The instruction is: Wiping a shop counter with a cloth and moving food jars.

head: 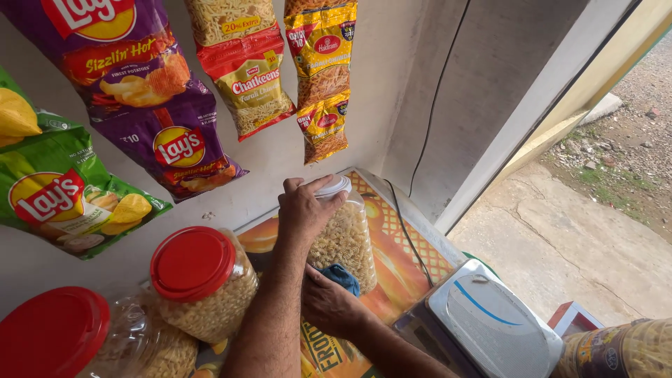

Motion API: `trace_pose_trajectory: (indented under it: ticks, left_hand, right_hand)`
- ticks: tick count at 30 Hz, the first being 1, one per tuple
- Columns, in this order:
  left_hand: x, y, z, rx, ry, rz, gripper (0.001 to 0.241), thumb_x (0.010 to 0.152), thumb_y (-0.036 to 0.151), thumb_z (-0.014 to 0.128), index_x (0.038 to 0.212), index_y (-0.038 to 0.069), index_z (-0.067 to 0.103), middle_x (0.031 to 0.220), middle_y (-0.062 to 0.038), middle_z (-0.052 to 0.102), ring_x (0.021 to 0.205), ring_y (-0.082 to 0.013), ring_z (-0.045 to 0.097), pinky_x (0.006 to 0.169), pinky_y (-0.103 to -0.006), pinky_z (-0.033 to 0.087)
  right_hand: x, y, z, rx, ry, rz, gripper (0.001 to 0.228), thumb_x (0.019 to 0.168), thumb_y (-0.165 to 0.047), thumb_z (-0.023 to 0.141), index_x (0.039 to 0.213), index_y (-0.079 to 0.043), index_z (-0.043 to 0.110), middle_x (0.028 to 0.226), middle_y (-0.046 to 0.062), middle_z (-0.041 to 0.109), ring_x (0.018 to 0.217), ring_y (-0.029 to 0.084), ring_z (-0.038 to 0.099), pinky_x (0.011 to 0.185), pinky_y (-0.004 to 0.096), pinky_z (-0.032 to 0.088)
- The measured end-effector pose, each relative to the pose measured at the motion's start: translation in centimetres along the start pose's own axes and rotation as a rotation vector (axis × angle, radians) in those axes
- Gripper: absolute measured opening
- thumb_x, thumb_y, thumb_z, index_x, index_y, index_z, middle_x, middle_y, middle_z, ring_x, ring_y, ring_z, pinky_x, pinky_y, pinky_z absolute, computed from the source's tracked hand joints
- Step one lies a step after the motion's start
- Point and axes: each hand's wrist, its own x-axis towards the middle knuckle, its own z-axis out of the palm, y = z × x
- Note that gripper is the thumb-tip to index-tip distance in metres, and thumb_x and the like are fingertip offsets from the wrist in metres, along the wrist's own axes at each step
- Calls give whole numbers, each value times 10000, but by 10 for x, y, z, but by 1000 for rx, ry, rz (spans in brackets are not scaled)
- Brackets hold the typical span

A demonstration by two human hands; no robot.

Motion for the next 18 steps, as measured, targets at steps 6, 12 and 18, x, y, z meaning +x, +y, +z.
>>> trace_pose_trajectory:
  ticks: [6, 12, 18]
  left_hand:
    - [-9, 19, -7, -5, -63, -120, 558, 767, 550, 816, 1281, 358, 715, 1402, -135, 451, 1217, -407, 525, 1002, -521, 506]
    - [-12, 11, 1, 13, -14, -44, 559, 778, 556, 807, 1284, 346, 698, 1391, -142, 437, 1207, -396, 539, 994, -520, 536]
    - [-21, 26, -13, 126, -113, -133, 701, 756, 603, 793, 1367, 331, 579, 1379, -122, 392, 1259, -379, 491, 974, -553, 523]
  right_hand:
    - [20, 40, -18, 344, 284, 120, 725, 798, -348, 592, 1446, -29, 532, 1541, 168, 488, 1487, 331, 344, 1242, 589, 144]
    - [-2, 19, -13, 32, 165, 140, 525, 846, -287, 603, 1324, -71, 613, 1449, 94, 571, 1467, 296, 403, 1276, 570, 191]
    - [-51, -8, 20, 160, 240, 105, 385, 904, -236, 621, 1274, -131, 628, 1303, 44, 596, 1343, 223, 520, 1269, 569, 312]
